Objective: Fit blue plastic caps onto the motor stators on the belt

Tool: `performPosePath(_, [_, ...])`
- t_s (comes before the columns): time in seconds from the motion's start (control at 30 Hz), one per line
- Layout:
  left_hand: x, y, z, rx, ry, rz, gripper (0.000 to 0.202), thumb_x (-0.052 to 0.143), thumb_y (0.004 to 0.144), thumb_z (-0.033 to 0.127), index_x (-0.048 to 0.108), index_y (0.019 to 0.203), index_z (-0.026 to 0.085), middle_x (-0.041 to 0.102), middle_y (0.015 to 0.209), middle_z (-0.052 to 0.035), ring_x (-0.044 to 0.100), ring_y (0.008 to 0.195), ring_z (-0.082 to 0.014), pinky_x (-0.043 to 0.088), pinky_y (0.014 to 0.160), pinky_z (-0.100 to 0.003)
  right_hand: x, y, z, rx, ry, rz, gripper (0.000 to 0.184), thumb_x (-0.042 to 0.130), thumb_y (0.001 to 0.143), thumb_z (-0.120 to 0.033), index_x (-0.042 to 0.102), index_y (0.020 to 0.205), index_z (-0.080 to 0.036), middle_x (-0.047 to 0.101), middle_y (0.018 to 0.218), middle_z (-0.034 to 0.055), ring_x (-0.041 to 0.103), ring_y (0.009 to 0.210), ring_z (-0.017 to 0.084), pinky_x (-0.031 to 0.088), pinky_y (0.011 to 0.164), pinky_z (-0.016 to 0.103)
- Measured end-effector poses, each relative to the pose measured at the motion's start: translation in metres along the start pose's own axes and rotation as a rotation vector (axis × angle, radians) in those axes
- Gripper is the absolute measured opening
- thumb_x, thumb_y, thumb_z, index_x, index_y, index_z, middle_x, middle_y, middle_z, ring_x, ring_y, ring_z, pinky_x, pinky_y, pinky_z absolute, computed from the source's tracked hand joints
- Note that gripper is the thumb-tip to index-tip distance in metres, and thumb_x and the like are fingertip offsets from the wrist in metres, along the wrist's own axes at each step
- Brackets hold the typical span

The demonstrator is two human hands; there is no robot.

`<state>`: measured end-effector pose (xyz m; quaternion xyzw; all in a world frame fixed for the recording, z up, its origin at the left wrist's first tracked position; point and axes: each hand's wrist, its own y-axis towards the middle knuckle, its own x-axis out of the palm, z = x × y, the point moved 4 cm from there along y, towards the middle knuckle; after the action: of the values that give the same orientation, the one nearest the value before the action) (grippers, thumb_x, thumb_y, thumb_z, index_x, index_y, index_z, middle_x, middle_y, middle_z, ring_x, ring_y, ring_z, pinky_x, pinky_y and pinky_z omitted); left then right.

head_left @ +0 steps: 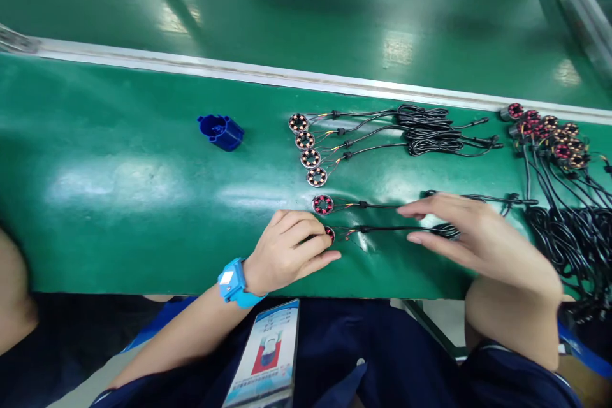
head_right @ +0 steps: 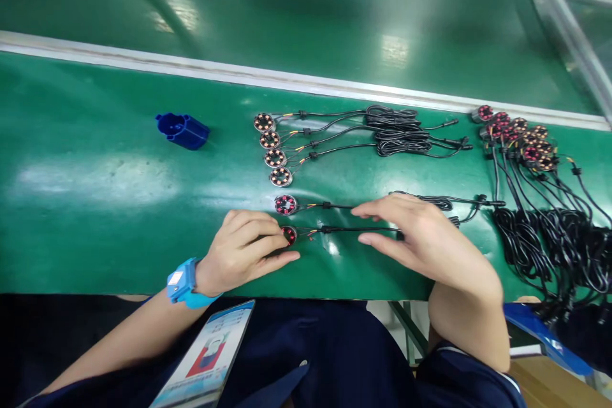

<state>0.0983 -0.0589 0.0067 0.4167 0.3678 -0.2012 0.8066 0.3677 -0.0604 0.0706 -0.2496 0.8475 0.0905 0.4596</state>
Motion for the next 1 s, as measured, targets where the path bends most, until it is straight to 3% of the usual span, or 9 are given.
performPosePath(0.13, [-0.006,-0.004,-0.008,-0.004,0.095,-0.072,0.017,0.076,0.085,0.037,0.068,0.089,0.023,0.071,0.107,-0.0052,0.061,0.100,-0.0236,0.043,0.076,-0.036,-0.017,-0.046,0.023,0.082,-0.174,0.107,0.028,0.065,0.090,-0.049,0.064,0.112,-0.032,0.067,0.120,0.0045,0.063,0.113,0.026,0.053,0.094,0.042])
performPosePath(0.27, [-0.009,0.000,-0.011,0.006,0.175,-0.141,0.013,0.071,0.088,0.034,0.070,0.095,0.023,0.068,0.123,-0.0073,0.059,0.103,-0.0256,0.043,0.077,-0.037,-0.010,-0.089,0.065,0.236,-0.457,0.112,0.037,0.057,0.090,-0.059,0.065,0.113,-0.031,0.051,0.144,0.0097,0.054,0.127,0.037,0.045,0.102,0.058])
performPosePath(0.37, [-0.008,0.003,-0.012,0.009,0.215,-0.193,0.011,0.067,0.091,0.032,0.069,0.096,0.023,0.068,0.124,-0.0071,0.059,0.100,-0.0251,0.042,0.075,-0.037,-0.004,-0.104,0.090,0.284,-0.520,0.161,0.031,0.055,0.092,-0.054,0.069,0.103,-0.028,0.052,0.145,0.0094,0.051,0.131,0.038,0.045,0.104,0.057])
performPosePath(0.57, [-0.008,0.006,-0.013,0.016,0.258,-0.179,0.010,0.067,0.092,0.031,0.069,0.095,0.022,0.071,0.117,-0.0058,0.059,0.091,-0.0227,0.039,0.071,-0.035,-0.010,-0.089,0.109,0.289,-0.513,0.253,0.028,0.053,0.094,-0.047,0.070,0.096,-0.025,0.069,0.123,0.0071,0.066,0.106,0.032,0.049,0.090,0.051])
performPosePath(0.77, [-0.005,0.008,-0.014,-0.021,0.284,-0.147,0.011,0.069,0.090,0.030,0.068,0.096,0.021,0.071,0.115,-0.0060,0.060,0.090,-0.0226,0.040,0.070,-0.036,-0.018,-0.060,0.111,0.311,-0.705,0.375,0.016,0.056,0.094,-0.033,0.068,0.101,-0.025,0.072,0.116,0.0092,0.066,0.102,0.031,0.044,0.094,0.047])
performPosePath(0.9, [-0.010,0.008,-0.011,-0.016,0.224,-0.075,0.014,0.068,0.091,0.031,0.066,0.099,0.019,0.071,0.113,-0.0070,0.061,0.091,-0.0223,0.042,0.073,-0.036,-0.021,-0.058,0.109,0.367,-0.756,0.321,0.037,0.054,0.093,-0.038,0.062,0.125,-0.022,0.066,0.126,0.0138,0.063,0.110,0.035,0.046,0.092,0.052])
performPosePath(1.0, [-0.015,0.006,-0.001,0.043,0.081,0.027,0.012,0.068,0.091,0.027,0.063,0.093,0.017,0.071,0.088,-0.0038,0.059,0.077,-0.0172,0.039,0.066,-0.032,-0.035,-0.054,0.090,0.322,-0.658,0.299,0.050,0.054,0.093,-0.052,0.058,0.133,-0.022,0.061,0.134,0.0146,0.062,0.114,0.034,0.048,0.097,0.051])
